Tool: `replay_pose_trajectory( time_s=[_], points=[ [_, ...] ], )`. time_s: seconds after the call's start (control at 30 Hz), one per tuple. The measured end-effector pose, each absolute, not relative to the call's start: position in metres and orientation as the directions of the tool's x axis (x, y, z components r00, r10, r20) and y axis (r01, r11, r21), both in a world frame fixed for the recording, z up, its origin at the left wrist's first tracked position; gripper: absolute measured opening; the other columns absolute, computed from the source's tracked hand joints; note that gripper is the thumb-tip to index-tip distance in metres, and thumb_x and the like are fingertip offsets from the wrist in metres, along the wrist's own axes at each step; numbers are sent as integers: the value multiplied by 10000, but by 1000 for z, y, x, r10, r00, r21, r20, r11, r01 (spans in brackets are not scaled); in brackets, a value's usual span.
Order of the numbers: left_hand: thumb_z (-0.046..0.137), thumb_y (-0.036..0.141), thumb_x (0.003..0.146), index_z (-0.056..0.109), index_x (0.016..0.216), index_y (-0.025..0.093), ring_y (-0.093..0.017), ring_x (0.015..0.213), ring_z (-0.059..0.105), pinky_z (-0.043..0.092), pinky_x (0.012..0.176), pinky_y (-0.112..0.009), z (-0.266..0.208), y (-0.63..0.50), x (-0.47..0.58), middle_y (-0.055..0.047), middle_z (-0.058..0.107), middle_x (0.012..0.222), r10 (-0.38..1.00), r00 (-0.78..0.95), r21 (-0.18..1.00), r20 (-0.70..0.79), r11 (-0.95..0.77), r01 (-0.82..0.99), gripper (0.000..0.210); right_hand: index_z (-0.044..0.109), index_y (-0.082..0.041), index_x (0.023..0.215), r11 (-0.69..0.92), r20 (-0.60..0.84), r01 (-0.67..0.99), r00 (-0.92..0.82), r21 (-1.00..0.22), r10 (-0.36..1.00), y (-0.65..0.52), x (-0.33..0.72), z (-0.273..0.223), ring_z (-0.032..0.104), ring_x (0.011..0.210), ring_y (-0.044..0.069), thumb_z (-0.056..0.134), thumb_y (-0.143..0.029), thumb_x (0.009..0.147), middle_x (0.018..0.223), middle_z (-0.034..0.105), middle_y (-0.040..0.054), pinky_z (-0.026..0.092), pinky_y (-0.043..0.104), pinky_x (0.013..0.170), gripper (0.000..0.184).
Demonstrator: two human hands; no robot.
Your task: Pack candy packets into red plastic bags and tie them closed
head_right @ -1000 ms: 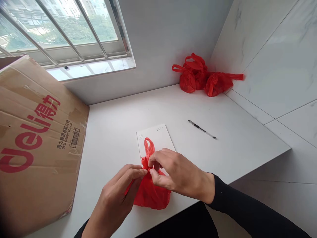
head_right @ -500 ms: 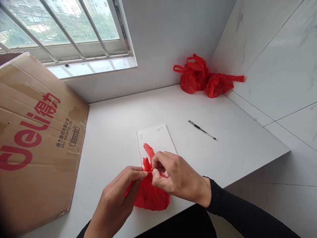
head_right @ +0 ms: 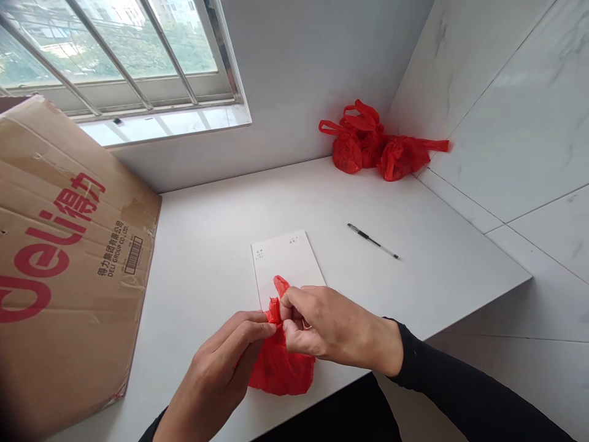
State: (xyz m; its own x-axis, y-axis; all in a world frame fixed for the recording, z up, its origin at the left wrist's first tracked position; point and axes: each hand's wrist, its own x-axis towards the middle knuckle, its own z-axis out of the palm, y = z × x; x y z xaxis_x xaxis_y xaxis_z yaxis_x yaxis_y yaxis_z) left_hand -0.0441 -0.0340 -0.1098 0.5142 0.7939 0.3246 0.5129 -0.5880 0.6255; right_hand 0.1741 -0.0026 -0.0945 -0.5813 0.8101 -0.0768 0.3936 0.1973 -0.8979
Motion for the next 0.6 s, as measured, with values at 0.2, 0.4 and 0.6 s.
replay_pose_trajectory(
  time_s=[0.2, 0.4, 0.6],
  points=[
    [427, 2, 1005, 557, 1053, 223, -129, 844, 622, 527, 698, -244, -109, -31, -45, -27, 653, 952, 791, 523, 651, 318, -583, 486, 261, 564, -221, 887, 54, -122, 304, -529, -951, 840, -4, 180, -99, 517, 685, 123, 556, -81, 877, 787, 596, -50, 433, 269, 644, 141],
    [430, -30, 981, 553, 1085, 214, -156, 875, 637, 542, 724, -273, -102, -29, -41, -46, 674, 988, 724, 603, 596, 334, -658, 460, 292, 635, -244, 1057, 119, -66, 316, -519, -941, 852, 4, 178, -85, 529, 665, 122, 652, -247, 970, 742, 600, -69, 417, 273, 626, 88],
    [398, -18, 994, 531, 1050, 226, -133, 796, 603, 506, 655, -252, -110, -33, -47, -27, 652, 960, 768, 587, 664, 258, -582, 470, 284, 578, -228, 908, 124, 45, 270, -279, -955, 959, 17, 187, -84, 490, 651, 114, 578, -373, 1056, 732, 558, -60, 395, 274, 607, 208]
  ],
)
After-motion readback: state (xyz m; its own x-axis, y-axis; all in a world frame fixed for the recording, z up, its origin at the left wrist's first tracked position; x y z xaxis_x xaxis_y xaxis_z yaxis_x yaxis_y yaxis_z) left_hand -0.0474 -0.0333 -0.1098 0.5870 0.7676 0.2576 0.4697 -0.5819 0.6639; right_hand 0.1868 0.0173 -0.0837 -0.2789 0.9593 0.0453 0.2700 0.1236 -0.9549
